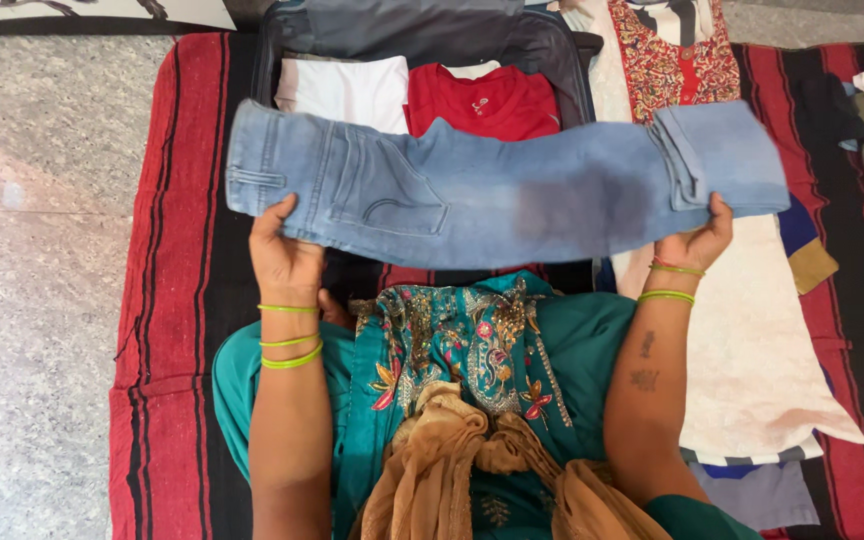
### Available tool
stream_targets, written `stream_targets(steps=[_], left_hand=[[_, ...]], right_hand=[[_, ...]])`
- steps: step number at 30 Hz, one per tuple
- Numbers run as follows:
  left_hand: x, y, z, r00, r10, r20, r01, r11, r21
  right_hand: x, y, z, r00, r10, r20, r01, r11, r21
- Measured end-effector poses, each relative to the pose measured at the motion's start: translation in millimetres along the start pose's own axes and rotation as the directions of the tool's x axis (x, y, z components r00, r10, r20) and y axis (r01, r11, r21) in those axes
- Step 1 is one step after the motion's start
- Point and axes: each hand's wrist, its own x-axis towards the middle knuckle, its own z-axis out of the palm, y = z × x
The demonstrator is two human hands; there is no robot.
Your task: The person unpacks a suitcase by removing folded clothes one by one. They take out a striped garment, a white embroidered top, blue jeans, a red shirt, and a white polo shirt, placing each item on the floor beside the suitcase.
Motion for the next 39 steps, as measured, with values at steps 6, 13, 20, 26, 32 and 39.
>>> stream_targets(steps=[6,13,20,26,32,39], left_hand=[[-33,29,15,0.915,0.213,0.342,-0.178,0.975,-0.133],[-1,32,-20,0.979,0.181,0.095,-0.180,0.984,-0.018],[-4,21,-21,0.958,0.277,0.070,-0.276,0.961,-0.026],[-15,5,-7,0.945,0.328,0.018,-0.328,0.938,0.109],[-15,10,-3,0.959,0.257,-0.117,-0.238,0.958,0.157],[-17,13,0,0.967,0.194,-0.167,-0.173,0.976,0.134]], right_hand=[[-10,-6,4,0.996,0.034,0.080,-0.034,0.999,-0.004],[-7,9,-3,0.944,0.240,-0.226,-0.291,0.929,-0.230],[-21,20,13,0.979,-0.068,-0.192,-0.028,0.890,-0.455],[-15,17,-9,0.916,-0.199,-0.349,-0.002,0.866,-0.500],[8,0,-57,0.895,0.029,-0.445,-0.155,0.956,-0.250],[-14,-4,-28,0.963,0.059,-0.264,-0.111,0.977,-0.183]])
